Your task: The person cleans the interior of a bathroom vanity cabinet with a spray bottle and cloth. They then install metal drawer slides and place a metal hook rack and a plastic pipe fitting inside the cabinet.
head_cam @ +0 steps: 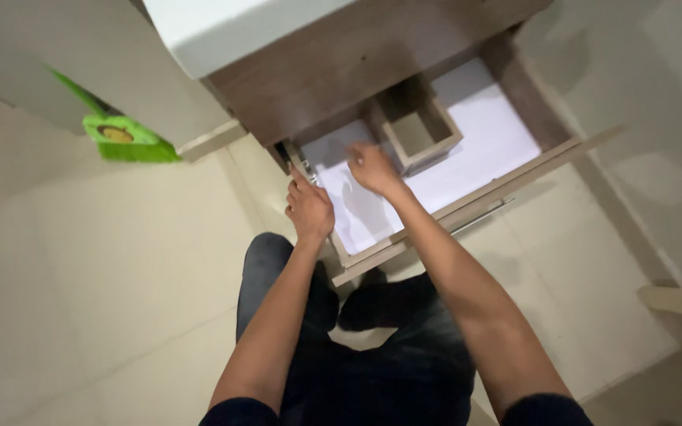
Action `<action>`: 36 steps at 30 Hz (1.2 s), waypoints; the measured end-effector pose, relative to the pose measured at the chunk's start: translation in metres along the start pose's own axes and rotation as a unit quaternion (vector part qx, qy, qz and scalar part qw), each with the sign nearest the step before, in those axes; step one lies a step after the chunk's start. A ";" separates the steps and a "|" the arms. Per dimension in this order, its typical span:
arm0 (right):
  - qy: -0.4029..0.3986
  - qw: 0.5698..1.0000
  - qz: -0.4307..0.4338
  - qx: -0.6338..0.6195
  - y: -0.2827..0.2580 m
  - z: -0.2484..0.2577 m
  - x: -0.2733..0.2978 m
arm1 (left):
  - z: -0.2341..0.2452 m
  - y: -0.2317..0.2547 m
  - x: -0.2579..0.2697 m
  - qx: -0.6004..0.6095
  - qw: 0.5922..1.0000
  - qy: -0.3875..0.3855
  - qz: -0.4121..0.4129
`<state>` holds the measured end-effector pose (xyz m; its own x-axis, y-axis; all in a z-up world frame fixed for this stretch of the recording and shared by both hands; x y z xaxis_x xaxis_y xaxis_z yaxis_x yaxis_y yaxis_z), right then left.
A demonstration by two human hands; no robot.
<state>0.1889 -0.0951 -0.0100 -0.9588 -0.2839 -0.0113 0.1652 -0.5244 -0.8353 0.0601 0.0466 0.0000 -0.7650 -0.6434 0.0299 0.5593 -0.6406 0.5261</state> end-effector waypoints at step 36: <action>0.464 0.852 -0.240 -0.045 -0.047 0.288 0.344 | 0.060 0.267 0.224 0.220 0.805 -0.268 -0.481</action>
<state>-0.0822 -0.3997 0.1835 -0.6879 0.7240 -0.0516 -0.2745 -0.3253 -0.9049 0.0188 -0.2436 0.1977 -0.8706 0.4103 -0.2717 -0.4518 -0.4477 0.7716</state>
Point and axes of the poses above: each hand's wrist, its own x-axis away from the middle knuckle, its own z-axis out of the back of the hand, y = z × x, the point moved 6 cm from there along -x, towards the middle knuckle, and after that the axes turned 11 degrees about y, right-handed, at the moved point
